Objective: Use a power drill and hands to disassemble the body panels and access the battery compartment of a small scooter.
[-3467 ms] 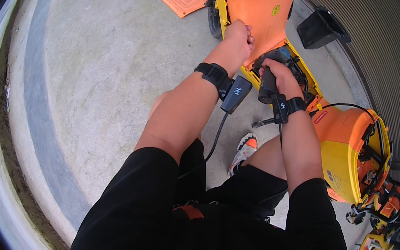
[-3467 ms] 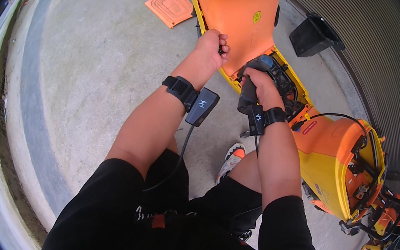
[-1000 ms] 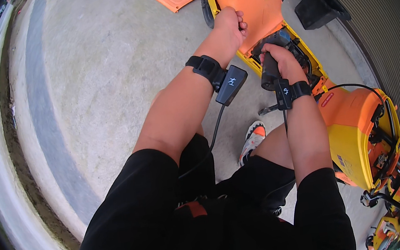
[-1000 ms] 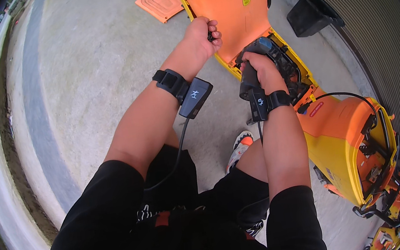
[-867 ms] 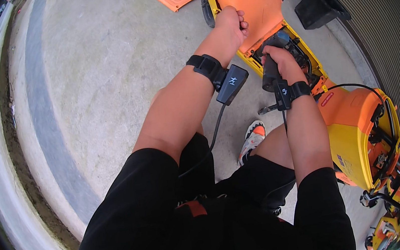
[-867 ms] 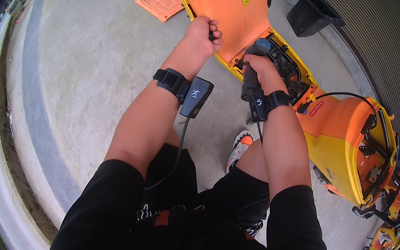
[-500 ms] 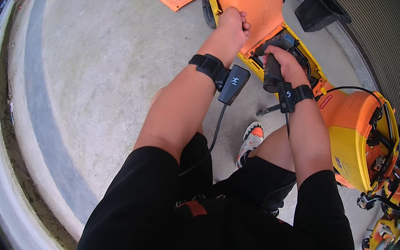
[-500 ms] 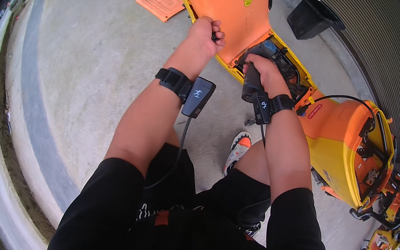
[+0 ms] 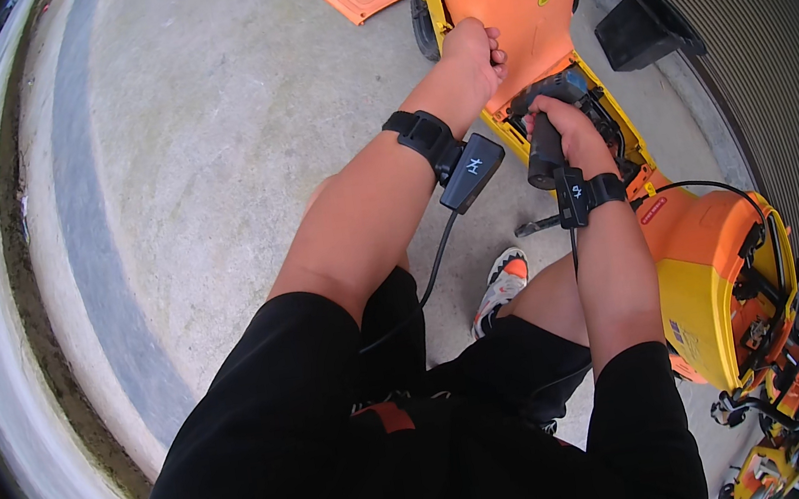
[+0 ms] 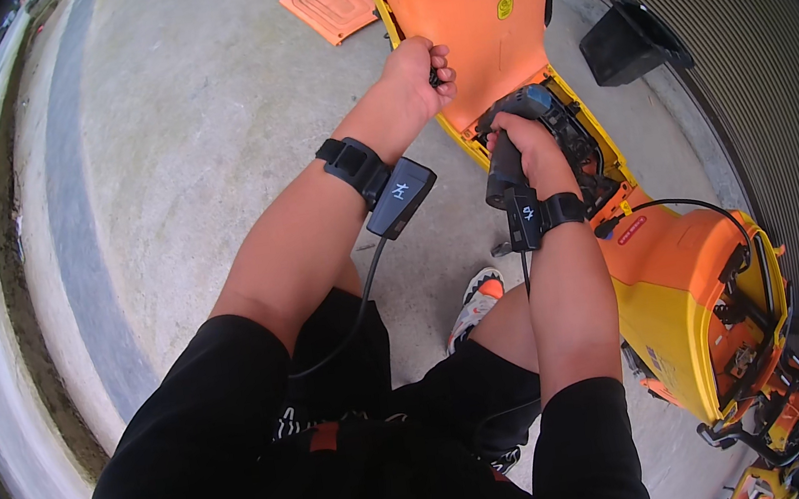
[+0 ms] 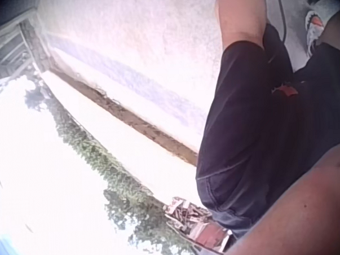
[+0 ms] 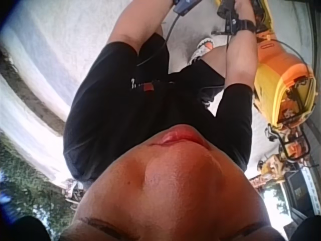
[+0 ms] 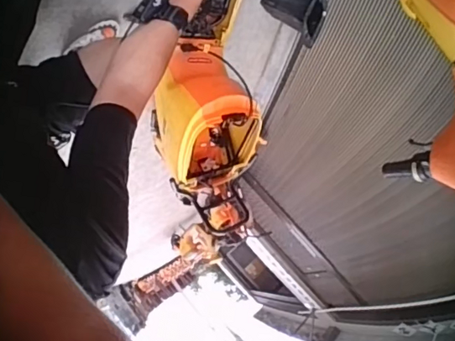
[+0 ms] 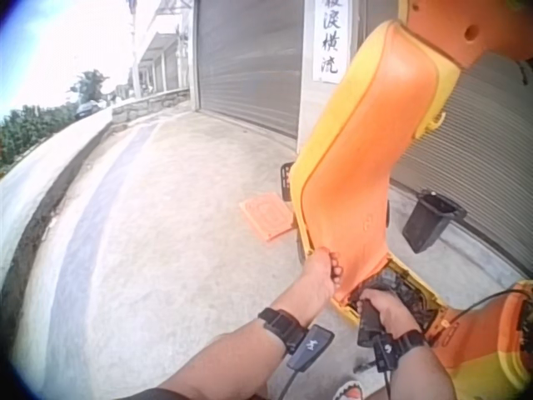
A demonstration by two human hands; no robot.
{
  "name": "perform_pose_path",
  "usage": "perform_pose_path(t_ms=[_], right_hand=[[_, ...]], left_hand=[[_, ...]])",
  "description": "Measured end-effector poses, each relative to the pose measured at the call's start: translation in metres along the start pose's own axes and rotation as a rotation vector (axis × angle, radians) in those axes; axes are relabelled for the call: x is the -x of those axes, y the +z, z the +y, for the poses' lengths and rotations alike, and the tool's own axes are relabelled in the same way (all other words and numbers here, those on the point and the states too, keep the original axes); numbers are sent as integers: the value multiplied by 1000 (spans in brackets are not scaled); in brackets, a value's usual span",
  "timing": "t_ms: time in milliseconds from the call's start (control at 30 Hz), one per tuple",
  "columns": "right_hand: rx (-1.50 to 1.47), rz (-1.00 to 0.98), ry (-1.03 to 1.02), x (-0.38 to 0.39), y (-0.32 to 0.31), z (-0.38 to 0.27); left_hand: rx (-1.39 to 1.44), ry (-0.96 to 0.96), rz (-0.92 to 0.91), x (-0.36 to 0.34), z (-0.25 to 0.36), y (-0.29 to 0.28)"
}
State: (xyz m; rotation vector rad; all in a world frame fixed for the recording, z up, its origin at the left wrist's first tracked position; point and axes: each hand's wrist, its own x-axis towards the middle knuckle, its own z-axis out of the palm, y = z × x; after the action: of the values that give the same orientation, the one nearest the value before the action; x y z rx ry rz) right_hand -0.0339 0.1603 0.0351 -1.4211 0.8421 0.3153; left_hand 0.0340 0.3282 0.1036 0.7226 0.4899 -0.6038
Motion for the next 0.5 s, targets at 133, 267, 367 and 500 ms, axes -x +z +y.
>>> perform_pose_path(t_ms=[133, 267, 367, 500], right_hand=[[21, 4, 7, 1, 0, 1], [53, -15, -7, 3, 1, 1], [84, -31, 7, 7, 1, 0], [-8, -80, 20, 14, 4, 1]], left_hand=[[6, -4, -1, 1, -1, 0], [2, -9, 3, 2, -1, 1], [5, -1, -4, 1, -2, 0], [4, -11, -4, 1, -3, -1]])
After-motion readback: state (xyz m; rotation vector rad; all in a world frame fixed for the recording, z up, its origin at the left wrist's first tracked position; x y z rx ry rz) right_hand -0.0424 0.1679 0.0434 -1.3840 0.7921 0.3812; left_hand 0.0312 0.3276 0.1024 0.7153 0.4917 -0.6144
